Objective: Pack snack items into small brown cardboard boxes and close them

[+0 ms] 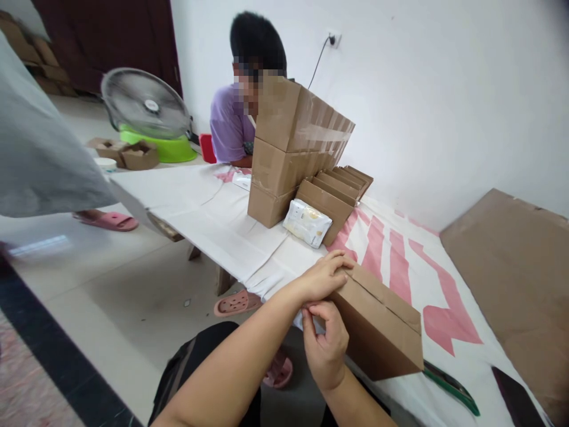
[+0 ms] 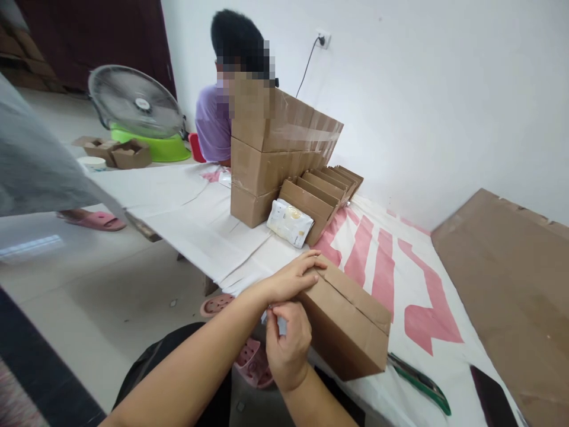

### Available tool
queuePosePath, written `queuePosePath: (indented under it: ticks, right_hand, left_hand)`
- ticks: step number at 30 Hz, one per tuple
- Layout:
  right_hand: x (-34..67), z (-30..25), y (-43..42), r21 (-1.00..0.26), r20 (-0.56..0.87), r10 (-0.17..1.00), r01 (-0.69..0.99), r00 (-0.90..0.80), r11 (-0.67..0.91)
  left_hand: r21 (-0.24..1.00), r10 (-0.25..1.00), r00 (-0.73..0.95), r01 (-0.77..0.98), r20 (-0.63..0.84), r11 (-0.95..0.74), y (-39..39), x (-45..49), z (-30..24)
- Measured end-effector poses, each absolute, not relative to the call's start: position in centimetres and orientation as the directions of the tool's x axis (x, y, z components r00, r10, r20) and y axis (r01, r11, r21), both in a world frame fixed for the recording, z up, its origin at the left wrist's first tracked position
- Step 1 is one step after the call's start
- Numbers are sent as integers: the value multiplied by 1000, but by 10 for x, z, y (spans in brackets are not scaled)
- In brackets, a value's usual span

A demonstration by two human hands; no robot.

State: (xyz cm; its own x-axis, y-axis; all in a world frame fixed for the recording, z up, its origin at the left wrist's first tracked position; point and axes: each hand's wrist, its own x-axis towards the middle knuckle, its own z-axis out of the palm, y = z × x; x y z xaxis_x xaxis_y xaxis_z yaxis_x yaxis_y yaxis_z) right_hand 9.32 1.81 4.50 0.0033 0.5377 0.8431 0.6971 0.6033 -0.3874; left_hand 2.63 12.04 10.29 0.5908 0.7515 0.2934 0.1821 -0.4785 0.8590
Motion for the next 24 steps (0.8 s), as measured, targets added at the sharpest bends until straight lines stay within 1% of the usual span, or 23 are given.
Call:
queuePosePath:
  ticks: [3,6,8,12,15,17,20,22,24]
  right_hand:
    - [91,47,19,-404,836,546,721,43,562]
    - [94,47,12,-435,828,558,694,58,574]
    - [101,45,1,-432,822,569,674,22,599]
    - [138,37,-36,-411,786,609,647,-106,642]
    - [185,35,-66,-359,759,625,686,-180,633]
    - [222,36,-82,-283,728,657,786,-198,550]
    - [271,34,-98,-147,649,741,926,-174,347]
    - [293,28,-103,-94,564,807,958,-173,271]
    - [302,21,-106,-87,500,848,965,-174,249]
  left_hand:
    - [857,753,589,188,293,-480,121,27,102]
    - [859,763,578,194,290,-474,122,28,100]
    - [857,762,578,196,292,-477,122,28,100]
    - [847,755,588,208,291,-489,120,26,102]
    - [845,750,595,209,289,-492,119,25,104]
    - [847,752,593,210,288,-489,118,25,106]
    - [847,765,579,224,283,-483,117,27,107]
    - [844,774,569,240,278,-480,115,27,108]
    - [839,780,560,254,278,-481,113,28,108]
